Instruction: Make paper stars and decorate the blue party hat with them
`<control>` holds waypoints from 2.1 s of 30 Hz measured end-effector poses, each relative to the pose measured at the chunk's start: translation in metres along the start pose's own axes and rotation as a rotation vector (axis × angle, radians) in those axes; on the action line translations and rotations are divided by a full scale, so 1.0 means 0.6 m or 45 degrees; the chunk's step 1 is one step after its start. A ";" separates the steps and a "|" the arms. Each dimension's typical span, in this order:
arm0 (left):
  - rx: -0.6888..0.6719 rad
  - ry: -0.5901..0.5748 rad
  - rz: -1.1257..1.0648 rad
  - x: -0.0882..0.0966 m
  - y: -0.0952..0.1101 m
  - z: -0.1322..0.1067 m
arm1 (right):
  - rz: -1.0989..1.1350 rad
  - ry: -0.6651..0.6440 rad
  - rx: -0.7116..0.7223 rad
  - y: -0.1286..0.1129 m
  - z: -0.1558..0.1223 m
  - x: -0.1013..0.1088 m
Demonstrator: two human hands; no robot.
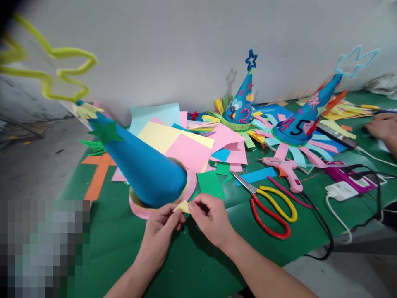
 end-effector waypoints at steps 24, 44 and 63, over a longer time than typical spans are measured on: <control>0.209 -0.160 -0.440 -0.007 -0.011 -0.002 | -0.141 -0.220 0.366 -0.025 -0.009 0.021; 0.115 -0.175 -0.356 -0.007 -0.009 -0.003 | 0.003 -0.157 0.224 -0.024 -0.008 0.021; 0.159 -0.106 -0.626 -0.007 0.001 0.000 | 0.388 -0.052 -0.188 0.002 0.000 -0.006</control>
Point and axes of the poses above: each hand's wrist, its own z-axis towards the middle knuckle, its own x-axis out of the back of the hand, y = z × x, the point moved 4 cm from there along z, towards the middle knuckle, and after that the axes turned 14 degrees about z, right-handed, at the moved point
